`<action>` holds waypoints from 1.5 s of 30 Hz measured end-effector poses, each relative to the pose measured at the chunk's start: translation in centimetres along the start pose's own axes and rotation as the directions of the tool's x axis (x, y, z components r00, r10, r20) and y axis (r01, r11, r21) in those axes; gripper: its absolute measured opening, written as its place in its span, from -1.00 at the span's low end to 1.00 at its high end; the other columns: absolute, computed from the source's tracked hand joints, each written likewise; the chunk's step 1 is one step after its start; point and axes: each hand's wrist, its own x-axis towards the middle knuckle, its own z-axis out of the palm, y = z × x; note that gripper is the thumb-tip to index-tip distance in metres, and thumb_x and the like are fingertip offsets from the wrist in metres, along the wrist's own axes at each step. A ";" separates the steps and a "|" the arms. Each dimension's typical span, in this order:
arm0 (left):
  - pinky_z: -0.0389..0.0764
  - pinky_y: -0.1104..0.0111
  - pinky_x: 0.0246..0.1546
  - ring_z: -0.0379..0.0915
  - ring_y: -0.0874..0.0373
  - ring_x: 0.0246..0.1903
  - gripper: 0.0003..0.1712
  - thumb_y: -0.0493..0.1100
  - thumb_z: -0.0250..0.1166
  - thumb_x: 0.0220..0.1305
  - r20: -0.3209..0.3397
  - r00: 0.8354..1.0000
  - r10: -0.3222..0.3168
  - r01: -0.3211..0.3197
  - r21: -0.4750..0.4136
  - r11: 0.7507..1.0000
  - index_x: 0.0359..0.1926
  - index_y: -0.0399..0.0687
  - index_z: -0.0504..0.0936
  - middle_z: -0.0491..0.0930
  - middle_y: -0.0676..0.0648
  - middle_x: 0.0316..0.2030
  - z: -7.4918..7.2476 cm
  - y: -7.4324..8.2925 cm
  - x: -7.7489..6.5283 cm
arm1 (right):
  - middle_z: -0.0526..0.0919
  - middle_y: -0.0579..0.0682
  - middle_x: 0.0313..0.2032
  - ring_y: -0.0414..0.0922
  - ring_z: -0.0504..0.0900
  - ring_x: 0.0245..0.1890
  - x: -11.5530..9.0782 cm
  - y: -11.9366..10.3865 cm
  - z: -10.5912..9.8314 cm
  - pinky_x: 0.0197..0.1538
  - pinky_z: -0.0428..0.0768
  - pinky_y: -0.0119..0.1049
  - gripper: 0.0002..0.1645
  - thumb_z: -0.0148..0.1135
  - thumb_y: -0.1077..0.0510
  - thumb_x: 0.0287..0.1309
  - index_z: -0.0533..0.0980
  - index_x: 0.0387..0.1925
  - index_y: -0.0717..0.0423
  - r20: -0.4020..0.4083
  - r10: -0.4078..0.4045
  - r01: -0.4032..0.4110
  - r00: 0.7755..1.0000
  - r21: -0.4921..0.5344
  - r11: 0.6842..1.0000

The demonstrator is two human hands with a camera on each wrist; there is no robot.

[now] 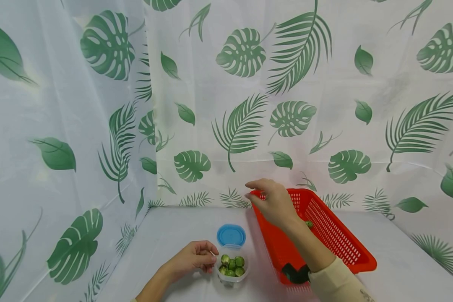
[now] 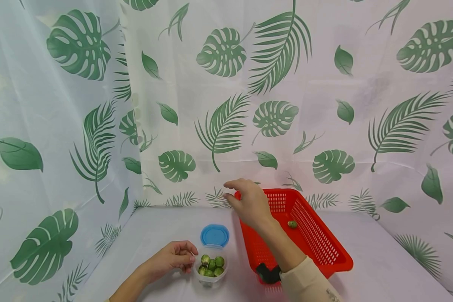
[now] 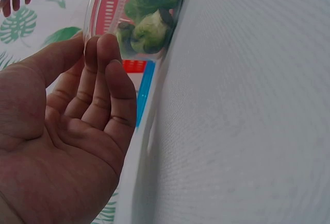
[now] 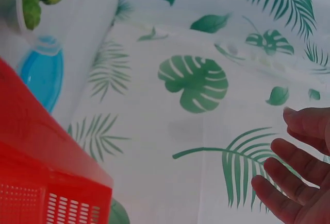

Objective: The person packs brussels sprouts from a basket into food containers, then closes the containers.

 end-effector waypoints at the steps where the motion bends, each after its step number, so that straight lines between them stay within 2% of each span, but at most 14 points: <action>1: 0.68 0.35 -0.31 0.66 0.20 -0.41 -0.70 -0.19 0.36 0.39 0.002 1.000 0.002 -0.002 0.001 1.000 0.04 -0.28 0.60 0.71 0.01 -0.40 0.0 0.0 0.0 | 0.78 -0.01 0.03 -0.02 0.72 0.01 0.1 0.2 -0.1 -0.14 0.76 -0.23 -0.64 0.44 0.11 0.30 0.70 0.12 0.01 0.003 0.001 -0.001 1.000 -0.003 1.000; 11: 0.68 0.35 -0.31 0.66 0.21 -0.42 -0.70 -0.20 0.35 0.40 0.001 1.000 -0.004 0.004 -0.005 1.000 0.04 -0.29 0.59 0.71 0.02 -0.40 0.0 0.0 0.0 | 0.78 0.05 0.04 0.07 0.69 0.06 0.6 1.4 -0.2 -0.01 0.75 -0.02 -0.63 0.44 0.14 0.30 0.70 0.12 0.04 0.012 0.040 -0.040 0.999 -0.005 0.999; 19: 0.68 0.35 -0.32 0.64 0.20 -0.43 -0.70 -0.20 0.35 0.41 -0.007 1.000 -0.004 0.004 -0.001 1.000 0.04 -0.31 0.59 0.70 0.01 -0.42 0.0 -0.1 -0.1 | 0.78 0.05 0.01 0.08 0.70 0.03 0.7 3.0 0.2 -0.07 0.76 -0.15 -0.64 0.42 0.15 0.31 0.69 0.13 0.06 0.044 0.115 -0.117 0.992 0.059 0.991; 30: 0.67 0.36 -0.33 0.65 0.20 -0.44 -0.69 -0.19 0.36 0.41 -0.008 1.000 -0.001 0.001 -0.005 1.000 0.04 -0.32 0.59 0.70 0.01 -0.43 0.0 -0.1 -0.1 | 0.78 0.07 0.01 0.04 0.71 0.00 0.8 4.9 -0.3 -0.05 0.76 -0.11 -0.62 0.40 0.12 0.34 0.68 0.15 0.07 0.031 0.143 -0.144 0.989 0.059 0.988; 45: 0.66 0.36 -0.34 0.64 0.19 -0.44 -0.69 -0.20 0.34 0.41 -0.017 1.000 -0.007 0.007 0.002 1.000 0.04 -0.33 0.58 0.69 0.01 -0.44 0.1 0.1 0.0 | 0.74 0.14 0.10 0.09 0.65 0.05 0.7 8.2 -0.7 0.09 0.70 0.05 -0.56 0.35 0.06 0.38 0.64 0.23 0.07 0.061 0.251 -0.250 0.966 -0.023 0.968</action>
